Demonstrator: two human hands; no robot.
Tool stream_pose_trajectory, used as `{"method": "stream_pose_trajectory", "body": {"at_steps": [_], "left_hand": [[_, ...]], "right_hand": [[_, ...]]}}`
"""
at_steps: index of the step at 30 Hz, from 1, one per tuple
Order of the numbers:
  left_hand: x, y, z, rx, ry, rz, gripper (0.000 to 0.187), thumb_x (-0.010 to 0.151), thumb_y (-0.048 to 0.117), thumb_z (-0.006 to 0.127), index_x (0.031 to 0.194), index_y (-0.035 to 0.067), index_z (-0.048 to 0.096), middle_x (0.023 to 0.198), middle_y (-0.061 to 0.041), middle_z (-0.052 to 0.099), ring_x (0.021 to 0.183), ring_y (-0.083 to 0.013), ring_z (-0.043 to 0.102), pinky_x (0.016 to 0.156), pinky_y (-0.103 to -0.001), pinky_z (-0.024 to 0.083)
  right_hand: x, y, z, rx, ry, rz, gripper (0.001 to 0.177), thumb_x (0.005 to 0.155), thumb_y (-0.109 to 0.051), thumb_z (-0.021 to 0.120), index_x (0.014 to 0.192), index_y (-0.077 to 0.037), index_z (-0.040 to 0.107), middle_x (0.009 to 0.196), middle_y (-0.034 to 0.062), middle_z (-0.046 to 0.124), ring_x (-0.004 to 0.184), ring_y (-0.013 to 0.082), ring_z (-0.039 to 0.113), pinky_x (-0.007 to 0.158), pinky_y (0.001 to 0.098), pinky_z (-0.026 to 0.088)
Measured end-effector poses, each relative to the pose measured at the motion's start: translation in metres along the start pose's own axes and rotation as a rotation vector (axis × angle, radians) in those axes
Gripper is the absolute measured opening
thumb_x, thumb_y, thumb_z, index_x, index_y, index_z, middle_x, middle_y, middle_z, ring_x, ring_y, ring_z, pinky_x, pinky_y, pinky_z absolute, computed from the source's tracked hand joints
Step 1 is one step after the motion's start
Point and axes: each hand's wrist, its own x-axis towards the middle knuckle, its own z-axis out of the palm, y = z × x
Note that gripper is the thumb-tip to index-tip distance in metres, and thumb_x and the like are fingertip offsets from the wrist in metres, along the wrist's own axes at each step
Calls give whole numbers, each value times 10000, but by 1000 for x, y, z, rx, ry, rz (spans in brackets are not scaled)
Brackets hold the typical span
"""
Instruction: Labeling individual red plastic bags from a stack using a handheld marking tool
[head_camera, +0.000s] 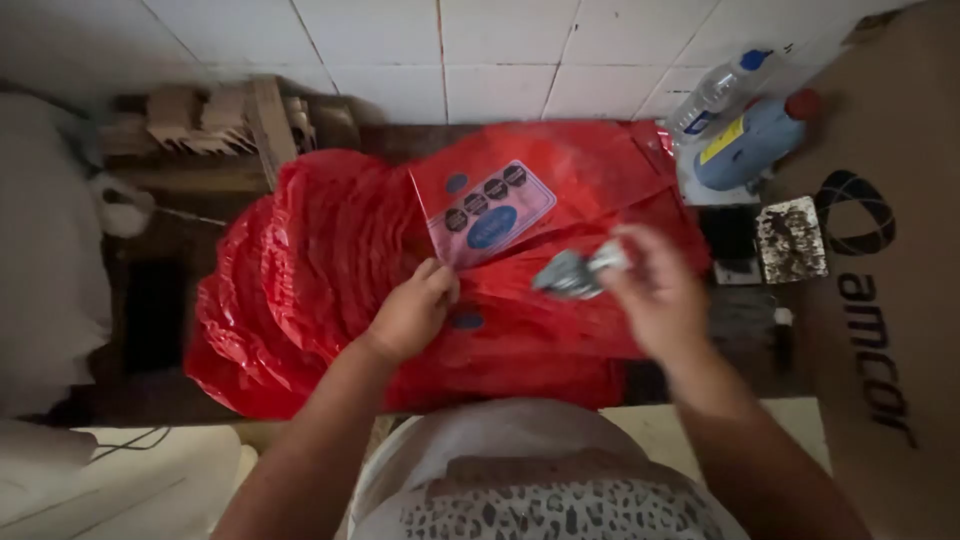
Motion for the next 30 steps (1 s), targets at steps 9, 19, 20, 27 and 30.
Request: {"method": "stream_pose_trajectory", "body": {"at_steps": [9, 19, 20, 27, 30], "left_hand": [[-20, 38, -36, -477, 103, 6, 399, 815, 2, 475, 972, 219, 770, 1345, -28, 576, 1108, -312, 663, 921, -449, 483], [-22, 51, -72, -434, -123, -49, 332, 809, 255, 833, 1086, 174, 668, 1260, -31, 491, 1075, -273, 647, 877, -403, 522], [-23, 53, -77, -442, -176, -93, 405, 791, 257, 856, 1137, 171, 664, 1306, -31, 476, 1119, -282, 619, 897, -403, 524], [-31, 43, -71, -466, -194, 11, 526, 715, 280, 921, 1164, 149, 679, 1365, -57, 444, 1188, -278, 544, 968, -380, 477], [-26, 43, -67, -401, -120, 33, 334, 724, 270, 890, 996, 172, 721, 1260, -32, 521, 1059, -287, 590, 882, -407, 502]], "right_hand": [[49, 74, -181, -600, 254, 24, 480, 1002, -129, 613, 1474, -169, 532, 1264, 106, 647, 1043, 232, 591, 985, 350, 432], [47, 126, -186, -620, 157, 33, 500, 1005, -110, 606, 1497, -109, 519, 1414, 177, 592, 1219, 331, 580, 1041, 421, 431], [45, 122, -181, -659, 124, -45, 475, 1022, -114, 565, 1491, -67, 500, 1393, 223, 566, 1202, 386, 556, 1025, 467, 419], [48, 127, -183, -667, 127, 4, 460, 1024, -136, 588, 1478, -111, 519, 1348, 201, 603, 1161, 386, 571, 997, 475, 417], [54, 116, -176, -620, 140, 96, 487, 1018, -130, 573, 1500, -92, 511, 1370, 196, 597, 1194, 369, 561, 1029, 459, 407]]}}
